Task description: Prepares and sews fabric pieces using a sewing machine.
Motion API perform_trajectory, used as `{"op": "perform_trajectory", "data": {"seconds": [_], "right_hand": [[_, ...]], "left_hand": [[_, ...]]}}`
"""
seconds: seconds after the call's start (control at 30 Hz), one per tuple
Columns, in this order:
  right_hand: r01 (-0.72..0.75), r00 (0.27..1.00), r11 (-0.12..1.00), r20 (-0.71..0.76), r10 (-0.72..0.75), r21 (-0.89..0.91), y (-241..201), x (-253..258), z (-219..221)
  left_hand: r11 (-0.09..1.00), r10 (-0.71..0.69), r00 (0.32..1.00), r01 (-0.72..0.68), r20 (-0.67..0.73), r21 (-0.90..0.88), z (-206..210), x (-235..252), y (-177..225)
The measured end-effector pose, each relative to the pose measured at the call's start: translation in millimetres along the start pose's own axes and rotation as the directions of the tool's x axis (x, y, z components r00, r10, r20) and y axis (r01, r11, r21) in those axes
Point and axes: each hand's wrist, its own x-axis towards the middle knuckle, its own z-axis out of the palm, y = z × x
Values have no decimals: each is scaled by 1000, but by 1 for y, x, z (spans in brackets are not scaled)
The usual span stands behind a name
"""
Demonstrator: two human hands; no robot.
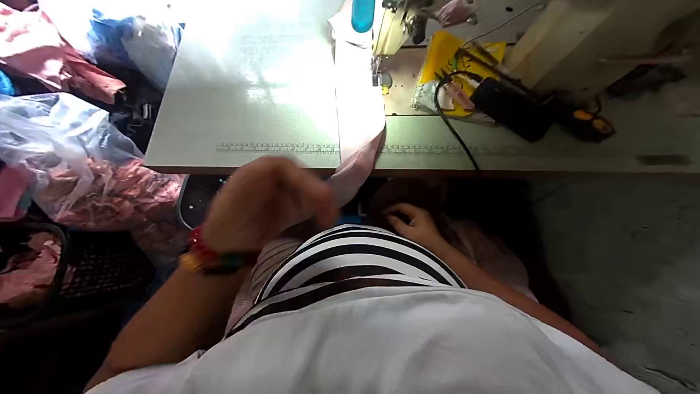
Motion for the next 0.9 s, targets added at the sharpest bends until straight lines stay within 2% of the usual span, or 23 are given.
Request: {"op": "perform_trajectory", "data": {"seconds": [0.03,0.07,0.1,0.13,0.23,0.3,0.33,0.37,0.43,0.5,0.57,0.63,0.7,0.77,0.8,0.87,0.9], "right_hand": [[-41,999,999,35,40,13,-4,2,0],[-57,996,998,68,56,8,-9,6,0],[-66,991,998,115,65,9,-16,10,1],[-78,981,996,182,71,30,-26,16,1],[-120,939,982,338,65,146,-56,36,5],[-136,952,974,297,77,181,-72,41,9],[-118,965,975,253,67,190,-77,44,11],[-106,973,974,221,60,202,-81,48,13],[-103,983,971,172,67,215,-81,53,22],[-129,986,968,132,102,214,-76,56,29],[-144,986,969,116,122,203,-71,57,32],[-120,989,975,113,100,188,-69,56,33],[-79,990,975,127,53,206,-65,53,33],[-57,991,957,131,20,284,-63,51,35],[-65,992,950,126,27,305,-62,51,36],[-108,989,952,131,73,287,-64,53,39],[-125,986,960,137,93,250,-64,54,40]], "left_hand": [[974,-3,992,31,-124,226,-14,10,-28],[873,3,977,101,-213,477,-25,15,-56],[742,-6,961,189,-277,643,-31,15,-80],[637,-33,946,268,-321,723,-33,10,-97],[439,-277,830,558,-484,705,-24,-7,-118],[263,-488,675,718,-553,645,-31,-7,-135],[199,-563,613,752,-555,629,-35,-4,-139],[179,-600,595,751,-534,636,-39,0,-142],[263,-623,660,682,-419,682,-39,5,-146],[438,-639,735,590,-226,678,-33,6,-153],[554,-687,725,569,-52,607,-25,4,-153],[621,-714,699,621,21,479,-28,1,-145],[657,-728,685,709,-26,257,-37,-2,-139],[609,-779,600,793,-181,12,-44,6,-135],[597,-782,572,802,-247,-33,-44,12,-136],[579,-766,553,815,-327,21,-35,22,-141],[543,-765,549,831,-336,120,-27,27,-143]]}}
